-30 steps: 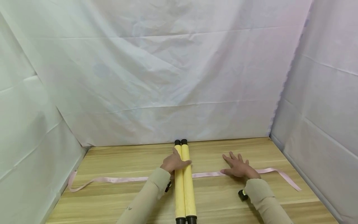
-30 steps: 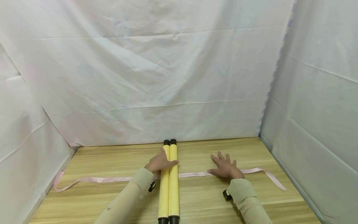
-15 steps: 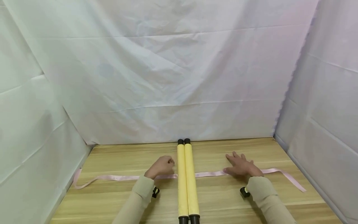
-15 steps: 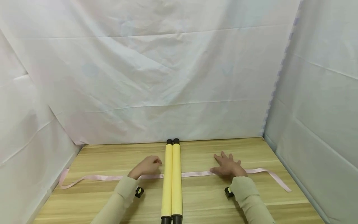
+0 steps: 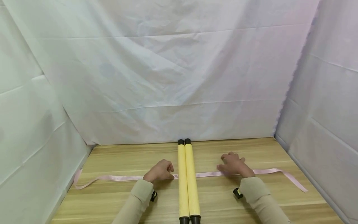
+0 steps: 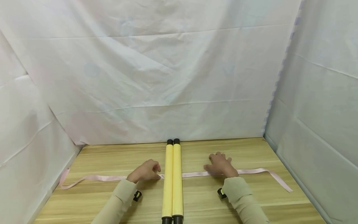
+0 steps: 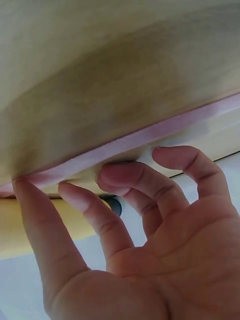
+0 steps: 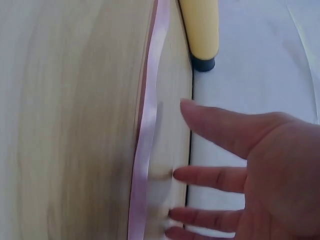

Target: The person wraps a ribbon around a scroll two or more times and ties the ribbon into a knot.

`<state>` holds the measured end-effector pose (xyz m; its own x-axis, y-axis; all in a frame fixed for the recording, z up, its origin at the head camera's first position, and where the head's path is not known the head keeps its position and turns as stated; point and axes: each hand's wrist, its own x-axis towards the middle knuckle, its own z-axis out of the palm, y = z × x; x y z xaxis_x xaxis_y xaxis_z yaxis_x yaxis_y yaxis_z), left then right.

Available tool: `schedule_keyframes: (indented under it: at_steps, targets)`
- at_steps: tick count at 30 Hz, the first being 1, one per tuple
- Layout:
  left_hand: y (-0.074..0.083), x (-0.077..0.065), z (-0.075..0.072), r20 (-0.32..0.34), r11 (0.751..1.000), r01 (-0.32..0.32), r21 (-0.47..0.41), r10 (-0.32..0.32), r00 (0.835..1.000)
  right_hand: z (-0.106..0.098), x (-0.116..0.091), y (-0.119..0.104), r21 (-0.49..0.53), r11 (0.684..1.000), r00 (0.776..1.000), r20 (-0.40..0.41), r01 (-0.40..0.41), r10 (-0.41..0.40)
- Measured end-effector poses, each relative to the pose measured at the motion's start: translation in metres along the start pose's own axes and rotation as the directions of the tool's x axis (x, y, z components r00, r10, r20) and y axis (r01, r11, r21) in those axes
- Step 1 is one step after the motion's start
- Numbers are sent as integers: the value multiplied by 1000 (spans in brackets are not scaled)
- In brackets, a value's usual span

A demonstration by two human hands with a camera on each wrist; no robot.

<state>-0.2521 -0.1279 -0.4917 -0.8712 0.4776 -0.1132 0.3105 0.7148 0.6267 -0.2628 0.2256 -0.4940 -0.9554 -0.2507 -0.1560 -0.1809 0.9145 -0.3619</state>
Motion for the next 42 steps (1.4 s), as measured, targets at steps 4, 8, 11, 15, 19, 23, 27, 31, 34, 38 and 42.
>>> schedule_keyframes:
  at_steps: [4, 8, 11, 15, 19, 23, 27, 31, 34, 38, 42]
  targets:
    - [0, 0, 3, -12, 1000, -2, 16, 2, 1000, 5, 2, -10, 82, 994, 997, 19, 76, -78]
    - [0, 1, 4, 8, 999, 8, 46, -8, 1000, 11, 5, -18, 215, 959, 979, 55, 182, -198]
    - [0, 2, 4, 17, 998, 7, 64, -8, 1000, 16, 8, -22, 258, 930, 954, 77, 263, -291]
    - [3, 2, 1, 31, 997, -8, 71, 6, 999, 19, 10, -26, 228, 904, 916, 89, 362, -390]
    - [5, 1, -1, 67, 999, -8, 48, 4, 998, 18, 9, -27, 208, 894, 900, 104, 397, -424]
    - [4, -1, -3, 85, 1000, 15, 26, -17, 996, 15, 7, -29, 231, 898, 906, 111, 375, -408]
    - [3, -2, -4, 87, 999, 32, 22, -33, 996, 15, 5, -32, 266, 890, 909, 92, 371, -407]
    - [2, -3, -4, 99, 999, 35, -21, -33, 995, 16, 5, -34, 296, 883, 909, 96, 364, -407]
    - [0, -3, -4, 118, 995, 38, -89, -27, 993, 16, 5, -34, 306, 889, 915, 111, 341, -389]
    - [-4, -2, -6, 132, 982, 29, -186, -4, 991, 15, 5, -35, 293, 899, 919, 125, 326, -375]
    - [-6, 0, -6, 111, 962, -3, -272, 34, 993, 14, 6, -36, 324, 879, 906, 123, 349, -405]
